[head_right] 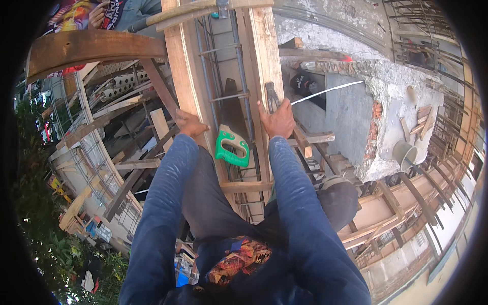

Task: The person assembles and secures wooden formwork around a rebar cage using a hammer and nails, collaborating with a second worker to align the boards.

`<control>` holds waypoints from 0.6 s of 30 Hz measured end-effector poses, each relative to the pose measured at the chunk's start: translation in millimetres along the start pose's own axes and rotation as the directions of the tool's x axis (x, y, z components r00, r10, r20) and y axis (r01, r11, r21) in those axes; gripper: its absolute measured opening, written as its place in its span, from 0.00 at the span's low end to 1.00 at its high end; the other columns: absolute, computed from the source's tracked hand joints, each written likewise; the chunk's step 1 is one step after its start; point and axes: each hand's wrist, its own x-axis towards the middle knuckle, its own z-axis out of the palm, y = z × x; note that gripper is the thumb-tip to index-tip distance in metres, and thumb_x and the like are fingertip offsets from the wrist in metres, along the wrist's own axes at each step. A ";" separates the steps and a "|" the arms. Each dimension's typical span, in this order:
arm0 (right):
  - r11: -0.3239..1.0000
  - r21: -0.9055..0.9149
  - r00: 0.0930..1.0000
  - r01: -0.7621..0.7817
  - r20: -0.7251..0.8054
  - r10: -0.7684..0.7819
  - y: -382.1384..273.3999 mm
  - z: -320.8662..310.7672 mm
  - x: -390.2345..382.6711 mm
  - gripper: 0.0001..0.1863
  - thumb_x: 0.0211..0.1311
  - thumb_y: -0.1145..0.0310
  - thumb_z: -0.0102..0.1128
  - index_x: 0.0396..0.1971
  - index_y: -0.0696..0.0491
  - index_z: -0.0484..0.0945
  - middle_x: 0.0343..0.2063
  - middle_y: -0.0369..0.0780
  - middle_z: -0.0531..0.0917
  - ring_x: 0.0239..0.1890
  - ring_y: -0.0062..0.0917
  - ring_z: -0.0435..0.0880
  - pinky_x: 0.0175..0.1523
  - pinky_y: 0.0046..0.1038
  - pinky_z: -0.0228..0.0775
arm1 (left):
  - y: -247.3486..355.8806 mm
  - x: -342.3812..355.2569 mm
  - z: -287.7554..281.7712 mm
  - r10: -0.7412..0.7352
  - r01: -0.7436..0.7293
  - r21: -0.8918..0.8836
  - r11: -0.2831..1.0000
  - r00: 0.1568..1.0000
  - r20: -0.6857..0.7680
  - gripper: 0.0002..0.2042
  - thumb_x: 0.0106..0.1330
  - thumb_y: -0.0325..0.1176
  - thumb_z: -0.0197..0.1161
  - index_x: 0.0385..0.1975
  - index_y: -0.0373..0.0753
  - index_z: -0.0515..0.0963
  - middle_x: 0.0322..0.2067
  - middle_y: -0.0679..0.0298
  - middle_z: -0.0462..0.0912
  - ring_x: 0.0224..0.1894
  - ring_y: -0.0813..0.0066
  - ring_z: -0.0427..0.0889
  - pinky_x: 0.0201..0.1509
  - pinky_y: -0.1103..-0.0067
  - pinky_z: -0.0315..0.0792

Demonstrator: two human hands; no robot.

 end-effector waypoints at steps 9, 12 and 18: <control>1.000 0.013 0.997 -0.029 0.067 0.028 -7.8 -7.7 0.6 0.46 0.45 0.30 0.63 0.49 0.58 0.68 0.43 0.51 0.80 0.44 0.51 0.81 0.47 0.49 0.72 | -6.7 3.8 -2.4 0.021 -0.021 0.000 1.000 1.000 -0.017 0.70 0.50 0.45 0.76 0.61 0.23 0.12 0.66 0.22 0.30 0.72 0.32 0.35 0.75 0.59 0.42; 1.000 0.000 1.000 -0.013 0.023 0.013 -5.3 -6.5 0.3 0.41 0.45 0.32 0.65 0.43 0.55 0.68 0.39 0.48 0.79 0.43 0.47 0.81 0.45 0.46 0.73 | -8.1 6.4 -0.7 0.047 -0.047 -0.015 0.999 0.998 -0.030 0.69 0.52 0.41 0.75 0.58 0.24 0.07 0.64 0.19 0.28 0.70 0.30 0.46 0.72 0.62 0.52; 1.000 0.009 0.999 -0.017 0.041 0.016 1.3 -4.1 8.4 0.40 0.45 0.34 0.66 0.44 0.55 0.69 0.40 0.48 0.79 0.44 0.47 0.81 0.46 0.45 0.74 | 4.5 -0.9 -6.2 -0.009 0.009 0.036 0.999 1.000 0.013 0.70 0.52 0.43 0.75 0.59 0.26 0.07 0.66 0.22 0.30 0.69 0.31 0.49 0.72 0.62 0.53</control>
